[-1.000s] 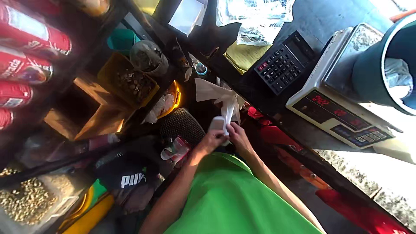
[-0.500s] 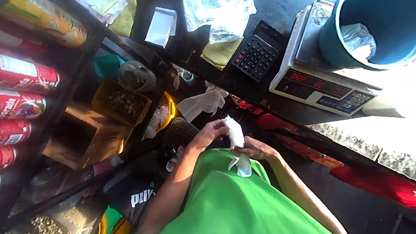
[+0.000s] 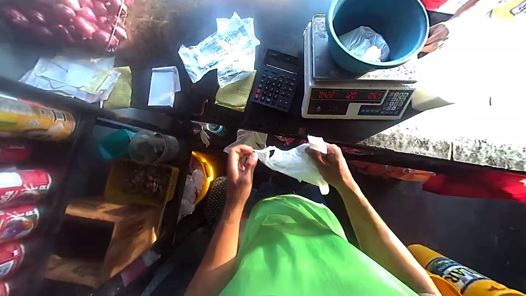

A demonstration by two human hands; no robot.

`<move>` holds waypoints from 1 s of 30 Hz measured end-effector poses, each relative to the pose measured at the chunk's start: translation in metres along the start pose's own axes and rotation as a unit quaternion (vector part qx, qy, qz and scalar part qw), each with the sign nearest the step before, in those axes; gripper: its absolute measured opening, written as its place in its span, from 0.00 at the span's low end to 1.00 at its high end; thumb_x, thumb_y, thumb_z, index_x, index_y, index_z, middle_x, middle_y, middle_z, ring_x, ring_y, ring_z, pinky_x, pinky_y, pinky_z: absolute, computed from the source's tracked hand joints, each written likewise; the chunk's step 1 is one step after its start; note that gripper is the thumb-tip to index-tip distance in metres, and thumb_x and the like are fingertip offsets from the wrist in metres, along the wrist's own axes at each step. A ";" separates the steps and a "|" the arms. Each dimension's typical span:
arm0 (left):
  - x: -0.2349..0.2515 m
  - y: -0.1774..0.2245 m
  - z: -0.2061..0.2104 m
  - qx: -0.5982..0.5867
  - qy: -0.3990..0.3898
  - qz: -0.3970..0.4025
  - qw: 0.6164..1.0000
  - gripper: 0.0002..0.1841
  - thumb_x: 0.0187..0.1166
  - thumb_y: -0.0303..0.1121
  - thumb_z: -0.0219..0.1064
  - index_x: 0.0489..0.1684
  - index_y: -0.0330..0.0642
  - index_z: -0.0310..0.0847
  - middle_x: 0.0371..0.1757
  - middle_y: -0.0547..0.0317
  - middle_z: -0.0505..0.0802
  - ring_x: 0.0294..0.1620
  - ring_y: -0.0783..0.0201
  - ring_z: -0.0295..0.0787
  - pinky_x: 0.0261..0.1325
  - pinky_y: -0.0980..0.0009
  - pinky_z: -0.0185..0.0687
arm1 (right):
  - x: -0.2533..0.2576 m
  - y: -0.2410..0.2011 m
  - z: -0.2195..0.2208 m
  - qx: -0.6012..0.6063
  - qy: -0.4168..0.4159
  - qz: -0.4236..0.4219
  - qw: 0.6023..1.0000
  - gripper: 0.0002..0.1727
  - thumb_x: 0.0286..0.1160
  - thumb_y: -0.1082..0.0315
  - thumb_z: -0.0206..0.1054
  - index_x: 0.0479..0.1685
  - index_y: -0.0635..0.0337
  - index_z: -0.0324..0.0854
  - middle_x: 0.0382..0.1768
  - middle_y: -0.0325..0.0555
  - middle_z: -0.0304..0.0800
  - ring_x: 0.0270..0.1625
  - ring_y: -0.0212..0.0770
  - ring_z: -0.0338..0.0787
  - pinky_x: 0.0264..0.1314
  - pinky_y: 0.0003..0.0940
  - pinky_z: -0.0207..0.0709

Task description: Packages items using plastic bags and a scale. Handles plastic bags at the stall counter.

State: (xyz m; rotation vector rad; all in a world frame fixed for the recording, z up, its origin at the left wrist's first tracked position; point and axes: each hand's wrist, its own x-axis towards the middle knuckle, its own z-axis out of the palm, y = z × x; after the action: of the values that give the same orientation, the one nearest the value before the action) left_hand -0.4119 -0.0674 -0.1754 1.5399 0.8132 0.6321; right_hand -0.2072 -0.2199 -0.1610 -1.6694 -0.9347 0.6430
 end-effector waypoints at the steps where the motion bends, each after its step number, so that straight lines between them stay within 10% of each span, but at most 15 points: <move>1: 0.013 0.012 -0.005 0.051 -0.040 0.027 0.998 0.35 0.79 0.54 0.68 0.77 0.39 0.67 0.71 0.55 0.83 0.71 0.63 0.80 0.69 0.61 0.80 | 0.004 -0.008 -0.008 -0.014 -0.049 -0.007 0.999 0.10 0.82 0.67 0.65 0.33 0.59 0.87 0.24 0.28 0.87 0.29 0.14 0.83 0.36 0.15 0.80; 3: 0.041 0.038 0.000 0.131 -0.189 0.067 0.971 0.41 0.72 0.58 0.73 0.79 0.39 0.69 0.76 0.50 0.81 0.79 0.56 0.75 0.77 0.51 0.75 | 0.016 -0.016 -0.019 -0.022 -0.125 -0.035 0.991 0.10 0.80 0.66 0.67 0.33 0.59 0.88 0.22 0.29 0.86 0.26 0.15 0.82 0.31 0.15 0.78; 7: 0.076 0.034 0.034 0.179 -0.369 0.068 0.910 0.11 0.86 0.41 0.65 0.41 0.44 0.87 0.31 0.60 0.89 0.31 0.65 0.84 0.37 0.61 0.81 | 0.030 -0.015 -0.049 -0.147 -0.096 -0.025 0.984 0.08 0.84 0.63 0.66 0.44 0.55 0.87 0.26 0.37 0.88 0.25 0.29 0.85 0.29 0.32 0.82; 11: 0.084 0.019 0.030 0.174 -0.209 0.020 0.962 0.08 0.86 0.35 0.64 0.43 0.43 0.87 0.31 0.57 0.89 0.29 0.64 0.85 0.35 0.61 0.83 | 0.013 -0.008 -0.101 -0.345 0.046 0.070 0.935 0.15 0.83 0.66 0.61 0.64 0.56 0.84 0.48 0.53 0.90 0.47 0.54 0.91 0.49 0.63 0.84; 14: 0.081 0.030 0.036 0.175 -0.162 0.017 0.971 0.07 0.84 0.36 0.67 0.47 0.44 0.87 0.32 0.57 0.91 0.28 0.63 0.86 0.34 0.58 0.85 | 0.005 -0.054 -0.086 -0.364 0.096 -0.062 0.925 0.17 0.81 0.63 0.62 0.61 0.62 0.85 0.59 0.53 0.87 0.62 0.48 0.88 0.62 0.49 0.84; 18: 0.080 0.047 0.037 0.146 -0.156 0.066 0.975 0.08 0.85 0.35 0.62 0.49 0.44 0.85 0.27 0.59 0.88 0.21 0.64 0.81 0.24 0.63 0.79 | 0.041 -0.083 -0.025 -0.326 -0.102 -0.281 0.897 0.11 0.81 0.66 0.63 0.50 0.60 0.89 0.53 0.48 0.91 0.61 0.44 0.89 0.65 0.40 0.84; 25: 0.082 0.040 0.017 -0.157 0.061 0.010 0.986 0.09 0.88 0.34 0.58 0.56 0.50 0.83 0.34 0.65 0.88 0.24 0.73 0.83 0.27 0.75 0.84 | 0.070 -0.019 0.004 -0.518 -0.396 -0.050 0.757 0.32 0.73 0.50 0.74 0.80 0.31 0.75 0.59 0.52 0.89 0.57 0.61 0.88 0.63 0.71 0.72; 30: 0.084 0.044 0.000 -0.004 0.045 0.057 0.997 0.09 0.84 0.31 0.61 0.53 0.42 0.83 0.28 0.59 0.87 0.18 0.71 0.77 0.19 0.77 0.73 | 0.067 -0.076 0.002 -0.300 -0.224 -0.215 0.902 0.13 0.84 0.61 0.62 0.54 0.55 0.89 0.56 0.43 0.91 0.54 0.38 0.91 0.54 0.38 0.87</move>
State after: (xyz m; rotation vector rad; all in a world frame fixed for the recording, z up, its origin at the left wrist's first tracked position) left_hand -0.3551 -0.0022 -0.1364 1.5669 0.7928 0.7918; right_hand -0.1916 -0.1531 -0.0857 -1.7685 -1.9268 0.4590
